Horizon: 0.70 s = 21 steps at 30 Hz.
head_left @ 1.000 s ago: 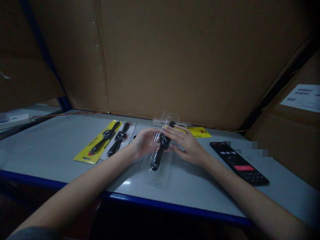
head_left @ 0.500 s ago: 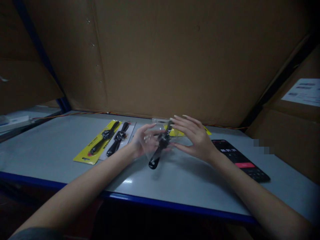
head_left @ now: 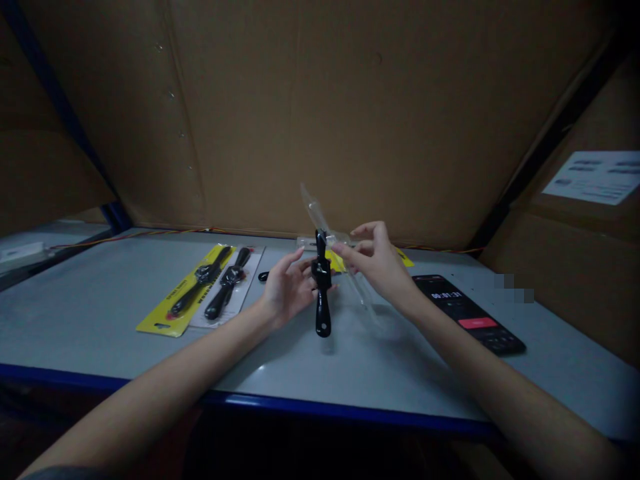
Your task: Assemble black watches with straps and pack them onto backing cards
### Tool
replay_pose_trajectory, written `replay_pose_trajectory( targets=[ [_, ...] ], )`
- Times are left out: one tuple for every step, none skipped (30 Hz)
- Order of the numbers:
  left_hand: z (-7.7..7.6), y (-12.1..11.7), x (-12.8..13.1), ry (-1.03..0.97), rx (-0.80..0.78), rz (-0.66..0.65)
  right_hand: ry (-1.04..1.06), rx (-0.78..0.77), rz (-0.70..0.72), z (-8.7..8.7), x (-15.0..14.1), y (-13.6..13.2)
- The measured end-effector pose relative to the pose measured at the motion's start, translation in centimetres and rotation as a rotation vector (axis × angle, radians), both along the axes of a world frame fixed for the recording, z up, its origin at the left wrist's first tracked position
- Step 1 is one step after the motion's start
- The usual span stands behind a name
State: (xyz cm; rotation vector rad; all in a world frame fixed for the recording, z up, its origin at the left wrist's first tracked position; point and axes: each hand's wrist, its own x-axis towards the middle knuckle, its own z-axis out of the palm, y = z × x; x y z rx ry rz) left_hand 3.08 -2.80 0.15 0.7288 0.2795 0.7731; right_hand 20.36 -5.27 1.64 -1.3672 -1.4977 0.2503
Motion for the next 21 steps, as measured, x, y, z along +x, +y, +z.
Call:
replay_pose_trajectory(
  targets=[
    [-0.1,-0.1,0.1,0.001,0.005,-0.002,-0.002,-0.033,0.018,-0.1,-0.1,0.0],
    [-0.1,-0.1,0.2,0.001,0.011,-0.003,-0.012,-0.070,0.032,-0.2,-0.2,0.0],
    [-0.2,-0.2,0.2,0.001,0.015,-0.001,-0.023,-0.106,0.044,-0.4,-0.4,-0.1],
    [-0.2,-0.2,0.2,0.000,0.018,0.006,-0.031,-0.136,0.056,-0.7,-0.6,-0.1],
    [-0.2,-0.2,0.2,-0.001,0.022,0.017,-0.034,-0.161,0.072,-0.9,-0.8,-0.2],
    [-0.1,-0.3,0.2,-0.002,0.027,0.031,-0.034,-0.185,0.091,-1.2,-0.9,-0.3],
    [-0.1,-0.4,0.1,-0.001,0.036,0.043,-0.029,-0.209,0.110,-1.4,-1.1,-0.4],
    [0.0,-0.5,0.2,0.002,0.051,0.051,-0.021,-0.229,0.128,-1.6,-1.2,-0.4],
    [0.1,-0.7,0.3,0.005,0.071,0.057,-0.009,-0.246,0.144,-1.7,-1.4,-0.4],
    [0.1,-0.9,0.5,0.009,0.095,0.063,0.006,-0.259,0.159,-1.9,-1.5,-0.3],
    [0.1,-1.1,0.8,0.013,0.123,0.071,0.024,-0.271,0.173,-2.0,-1.6,-0.2],
    [0.1,-1.3,1.3,0.018,0.152,0.081,0.042,-0.282,0.188,-2.2,-1.7,-0.1],
    [0.0,-1.5,1.7,0.025,0.183,0.097,0.061,-0.290,0.199,-2.3,-1.7,0.0],
    [-0.1,-1.6,2.3,0.039,0.214,0.119,0.081,-0.297,0.209,-2.4,-1.9,0.1],
    [-0.2,-1.7,2.8,0.063,0.244,0.143,0.103,-0.303,0.219,-2.5,-2.0,0.2],
    [-0.3,-1.8,3.2,0.090,0.279,0.180,0.128,-0.306,0.235,-2.6,-2.1,0.3],
    [-0.4,-1.8,3.6,0.118,0.303,0.217,0.157,-0.306,0.255,-2.6,-2.2,0.3],
    [-0.5,-1.9,3.9,0.147,0.319,0.254,0.195,-0.308,0.280,-2.5,-2.4,0.2],
    [-0.4,-1.9,4.1,0.171,0.323,0.286,0.241,-0.320,0.312,-2.3,-2.5,0.1],
    [-0.2,-2.0,4.3,0.189,0.313,0.298,0.296,-0.337,0.345,-2.2,-2.6,-0.1],
    [0.0,-2.1,4.4,0.201,0.284,0.269,0.360,-0.354,0.378,-2.0,-2.7,-0.4]
  ],
)
